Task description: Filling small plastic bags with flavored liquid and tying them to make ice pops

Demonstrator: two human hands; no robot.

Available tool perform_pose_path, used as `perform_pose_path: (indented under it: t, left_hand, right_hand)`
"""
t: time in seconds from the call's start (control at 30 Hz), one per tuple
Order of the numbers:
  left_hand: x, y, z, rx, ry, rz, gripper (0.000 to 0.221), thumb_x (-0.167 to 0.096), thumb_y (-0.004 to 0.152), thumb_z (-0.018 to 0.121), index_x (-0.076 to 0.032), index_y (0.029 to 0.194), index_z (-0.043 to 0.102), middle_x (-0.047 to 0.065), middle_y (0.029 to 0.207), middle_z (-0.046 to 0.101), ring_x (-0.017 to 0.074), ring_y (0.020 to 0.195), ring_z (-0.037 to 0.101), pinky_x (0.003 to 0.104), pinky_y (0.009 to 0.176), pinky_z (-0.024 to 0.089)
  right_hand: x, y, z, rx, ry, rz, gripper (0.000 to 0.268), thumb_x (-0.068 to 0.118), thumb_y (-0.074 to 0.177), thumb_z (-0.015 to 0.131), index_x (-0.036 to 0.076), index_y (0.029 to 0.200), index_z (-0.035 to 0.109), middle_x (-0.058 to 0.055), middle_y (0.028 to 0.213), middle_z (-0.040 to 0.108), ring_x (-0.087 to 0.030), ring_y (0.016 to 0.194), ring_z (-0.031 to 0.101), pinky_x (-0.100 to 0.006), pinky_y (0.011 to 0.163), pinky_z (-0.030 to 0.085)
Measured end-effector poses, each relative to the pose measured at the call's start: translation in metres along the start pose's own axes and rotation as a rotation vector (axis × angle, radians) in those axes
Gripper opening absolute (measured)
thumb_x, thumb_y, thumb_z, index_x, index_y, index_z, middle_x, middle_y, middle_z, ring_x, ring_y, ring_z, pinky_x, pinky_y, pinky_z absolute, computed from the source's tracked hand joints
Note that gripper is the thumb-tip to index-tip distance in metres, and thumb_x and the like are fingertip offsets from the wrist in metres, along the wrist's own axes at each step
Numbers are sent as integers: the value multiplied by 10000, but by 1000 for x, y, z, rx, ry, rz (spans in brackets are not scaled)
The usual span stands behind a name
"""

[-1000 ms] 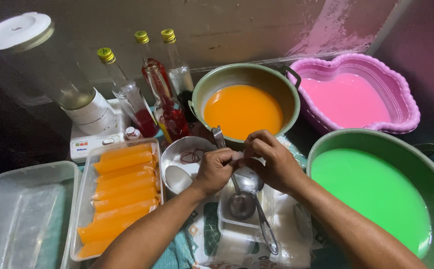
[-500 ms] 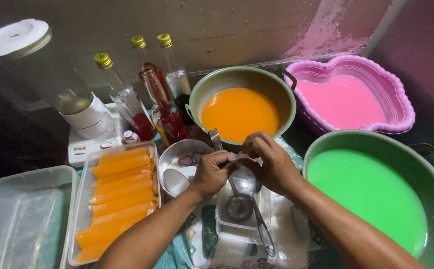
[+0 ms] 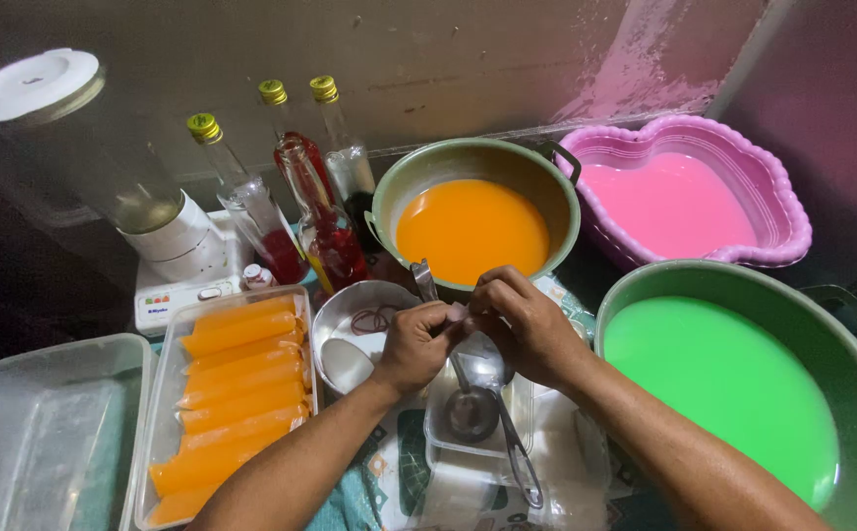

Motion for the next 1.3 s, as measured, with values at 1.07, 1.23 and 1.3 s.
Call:
perform_pose_path:
  t: [1.07, 1.23, 1.3]
  left_hand:
    - [5, -4, -3, -20, 14, -48, 209, -120, 887, 782, -89, 688, 724, 64, 576, 574, 75, 605, 511, 272, 562, 469]
    - [9, -3, 0, 0, 19, -69, 191, -92, 913, 746, -81, 723, 748, 88, 600, 613, 108, 598, 556, 280, 582, 491]
    - [8, -3, 0, -2, 9, -87, 220, -83, 926, 743, -69, 707, 732, 81, 578, 567, 76, 618, 505, 274, 568, 464]
  right_hand:
    - [-2, -3, 3, 32, -149, -88, 192, 66, 817, 786, 182, 908, 662, -72, 973, 623, -350, 848, 699, -445, 680, 571]
    - [0, -3, 2, 17, -155, -100, 166, 30, 870, 736, 170, 931, 671, -63, 896, 605, -327, 750, 689, -402, 614, 561]
    - [4, -1, 0, 5, -132, -88, 121, 44, 905, 693, 157, 930, 658, -76, 871, 585, -368, 737, 665, -442, 583, 534]
Point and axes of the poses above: each hand's wrist, its own y-axis towards the middle knuckle, its own z-axis out of the palm, x = y × z, the point moved 4 cm from there along y, towards the middle knuckle
